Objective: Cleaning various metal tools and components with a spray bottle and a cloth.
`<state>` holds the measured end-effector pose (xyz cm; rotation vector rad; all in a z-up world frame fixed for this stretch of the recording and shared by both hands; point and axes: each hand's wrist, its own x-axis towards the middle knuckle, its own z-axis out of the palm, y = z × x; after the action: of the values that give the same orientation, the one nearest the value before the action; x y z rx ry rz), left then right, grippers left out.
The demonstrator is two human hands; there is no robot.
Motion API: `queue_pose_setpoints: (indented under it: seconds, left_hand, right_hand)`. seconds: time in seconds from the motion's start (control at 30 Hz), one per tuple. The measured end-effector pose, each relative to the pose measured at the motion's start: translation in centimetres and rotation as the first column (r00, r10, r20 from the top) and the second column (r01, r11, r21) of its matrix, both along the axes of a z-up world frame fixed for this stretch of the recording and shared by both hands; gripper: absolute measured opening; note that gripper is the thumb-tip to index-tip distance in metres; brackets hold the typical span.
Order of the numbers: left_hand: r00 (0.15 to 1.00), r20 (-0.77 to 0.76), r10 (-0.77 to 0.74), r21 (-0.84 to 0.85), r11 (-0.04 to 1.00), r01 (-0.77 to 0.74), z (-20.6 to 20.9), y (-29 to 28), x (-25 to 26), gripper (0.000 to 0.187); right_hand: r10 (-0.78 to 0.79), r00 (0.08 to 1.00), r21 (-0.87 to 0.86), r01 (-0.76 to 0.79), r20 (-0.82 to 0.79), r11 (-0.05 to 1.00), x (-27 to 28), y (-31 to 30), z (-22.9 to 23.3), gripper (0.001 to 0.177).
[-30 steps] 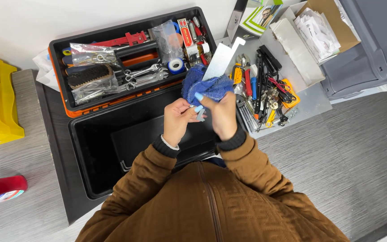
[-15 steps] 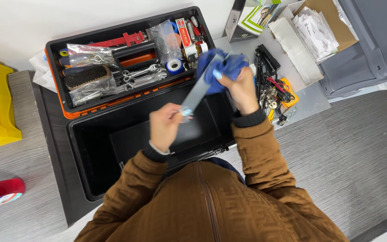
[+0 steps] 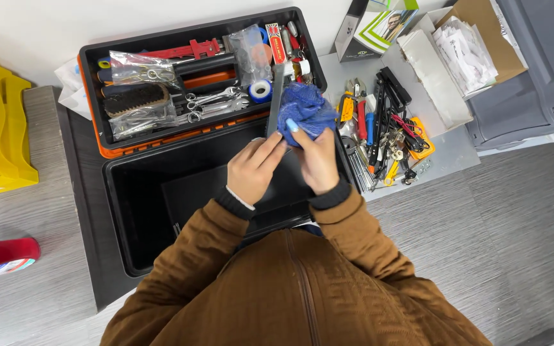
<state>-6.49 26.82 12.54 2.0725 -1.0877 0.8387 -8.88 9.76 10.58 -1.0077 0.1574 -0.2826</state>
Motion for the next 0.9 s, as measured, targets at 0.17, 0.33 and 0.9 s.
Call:
queue_pose_setpoints:
  seconds: [0.17,0.33,0.9]
  left_hand:
    - [0.997,0.06,-0.049,0.072,0.996,0.045,-2.5,0.7,1.9,0.022]
    - [0.99,0.116,-0.084,0.106,0.992,0.072,-3.3,1.5,2.5,0.019]
    - [0.913,-0.337,-0.228,0.043,0.965,0.257,1.9,5.9,2.8,0.046]
  right_hand:
    - [0.007,0.995,0.18,0.011,-0.098,0.984,1.4,0.4,-2.0,0.024]
    - [-0.006,0.993,0.324,0.043,-0.115,0.945,2.3,0.3,-2.2,0.031]
    - [-0.119,0.992,-0.191,0.123,0.032,0.974,2.3,1.6,-2.6,0.021]
